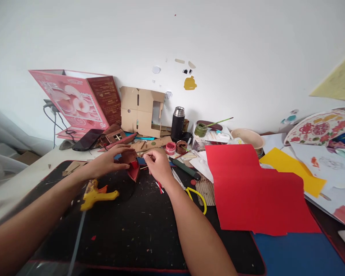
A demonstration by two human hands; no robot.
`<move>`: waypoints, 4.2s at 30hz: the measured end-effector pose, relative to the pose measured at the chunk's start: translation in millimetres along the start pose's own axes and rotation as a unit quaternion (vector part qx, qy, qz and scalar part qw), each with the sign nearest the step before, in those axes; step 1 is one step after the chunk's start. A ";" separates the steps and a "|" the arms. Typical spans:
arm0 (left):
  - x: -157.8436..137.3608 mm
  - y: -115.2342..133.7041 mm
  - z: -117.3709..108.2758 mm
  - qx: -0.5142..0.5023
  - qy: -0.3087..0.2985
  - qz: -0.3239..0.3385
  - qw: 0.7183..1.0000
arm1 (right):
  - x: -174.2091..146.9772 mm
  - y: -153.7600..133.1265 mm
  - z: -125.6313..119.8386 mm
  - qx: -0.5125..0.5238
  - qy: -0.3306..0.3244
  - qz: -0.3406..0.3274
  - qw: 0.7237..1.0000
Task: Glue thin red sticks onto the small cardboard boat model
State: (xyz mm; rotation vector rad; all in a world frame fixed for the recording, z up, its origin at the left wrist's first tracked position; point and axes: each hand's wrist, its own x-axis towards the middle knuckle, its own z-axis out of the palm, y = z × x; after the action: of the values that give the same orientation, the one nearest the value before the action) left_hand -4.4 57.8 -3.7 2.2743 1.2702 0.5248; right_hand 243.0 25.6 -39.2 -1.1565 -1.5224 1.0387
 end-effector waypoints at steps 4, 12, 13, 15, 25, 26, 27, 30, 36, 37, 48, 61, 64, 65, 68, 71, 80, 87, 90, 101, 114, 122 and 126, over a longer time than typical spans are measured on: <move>7.1 0.2 -4.5 0.008 -0.020 0.003 1.000 | 0.3 -1.8 -1.2 0.000 0.011 0.006 1.000; 17.6 5.1 -15.7 0.005 -0.048 0.022 0.999 | -0.8 -0.5 -1.3 -0.003 0.011 -0.006 1.000; 18.4 4.2 -15.3 0.009 -0.051 0.020 0.998 | -1.0 -0.4 -1.4 -0.008 0.011 -0.006 1.000; 19.0 1.4 -13.1 0.016 -0.056 0.014 0.998 | -1.4 -0.2 -1.5 -0.017 0.013 -0.007 1.000; 16.1 -6.3 -11.6 0.008 -0.054 -0.002 0.998 | -3.2 0.7 0.0 -0.042 0.001 -0.006 0.999; 15.8 -5.9 -11.8 0.006 -0.054 -0.003 0.999 | -3.3 0.7 0.1 -0.043 0.002 -0.008 0.999; 15.3 -5.3 -12.0 0.004 -0.052 -0.004 0.999 | -3.3 0.7 0.1 -0.042 0.003 -0.009 0.999; 10.8 -2.1 -14.6 0.000 -0.045 -0.003 0.999 | -3.5 0.2 -0.2 -0.039 0.002 -0.008 0.999; -18.3 8.0 -38.2 -0.071 0.075 -0.046 0.994 | -2.0 -2.2 -2.0 0.000 0.034 -0.006 0.999; -25.3 8.7 -44.4 -0.077 0.100 -0.065 0.990 | -1.4 -2.5 -2.5 0.012 0.042 -0.006 0.999; -85.0 -24.8 -86.1 -0.080 0.119 -0.162 0.976 | 2.0 -6.5 -8.7 0.125 0.142 0.000 0.982; -78.5 41.3 -41.4 0.007 -0.040 -0.050 0.998 | 6.2 -17.3 -19.7 0.160 0.209 -0.045 0.964; -60.5 71.7 -13.1 0.036 -0.078 0.078 0.993 | 6.4 -16.8 -20.3 0.157 0.202 -0.040 0.966; -53.2 80.5 -3.8 0.054 -0.091 0.109 0.988 | 6.4 -16.4 -20.1 0.155 0.200 -0.039 0.967; -29.6 99.1 23.3 0.129 -0.123 0.173 0.969 | 6.3 -15.2 -18.9 0.146 0.196 -0.041 0.969; -9.3 106.1 48.9 0.202 -0.119 0.204 0.950 | 7.2 -14.1 -18.3 0.145 0.196 -0.046 0.969; 11.7 103.8 85.9 0.300 -0.133 0.240 0.913 | 11.3 -9.7 -20.1 0.134 0.203 -0.050 0.969; 15.2 98.8 91.0 0.293 -0.125 0.244 0.916 | 10.9 -8.2 -18.3 0.128 0.196 -0.072 0.970; 15.4 96.4 93.3 0.294 -0.122 0.241 0.917 | 10.9 -7.5 -18.1 0.114 0.194 -0.069 0.972; 9.0 100.7 87.9 0.272 -0.102 0.225 0.930 | 10.3 -5.7 -16.2 0.112 0.187 -0.056 0.974; -21.7 88.9 36.7 -0.046 -0.045 0.020 0.998 | 7.6 -11.6 -18.6 0.132 0.172 -0.036 0.976; -38.3 75.8 6.1 -0.303 0.110 -0.092 0.942 | -1.4 -17.1 -1.5 0.117 0.045 -0.007 0.992; -40.3 71.5 5.5 -0.314 0.123 -0.099 0.936 | -7.1 -23.6 5.0 0.115 -0.045 0.004 0.992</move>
State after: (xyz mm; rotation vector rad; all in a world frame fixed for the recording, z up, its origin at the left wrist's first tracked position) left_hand 27.2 -10.7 29.2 1.5685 1.2031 0.9981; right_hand 234.5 13.6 -18.8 -0.9678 -1.4245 1.2499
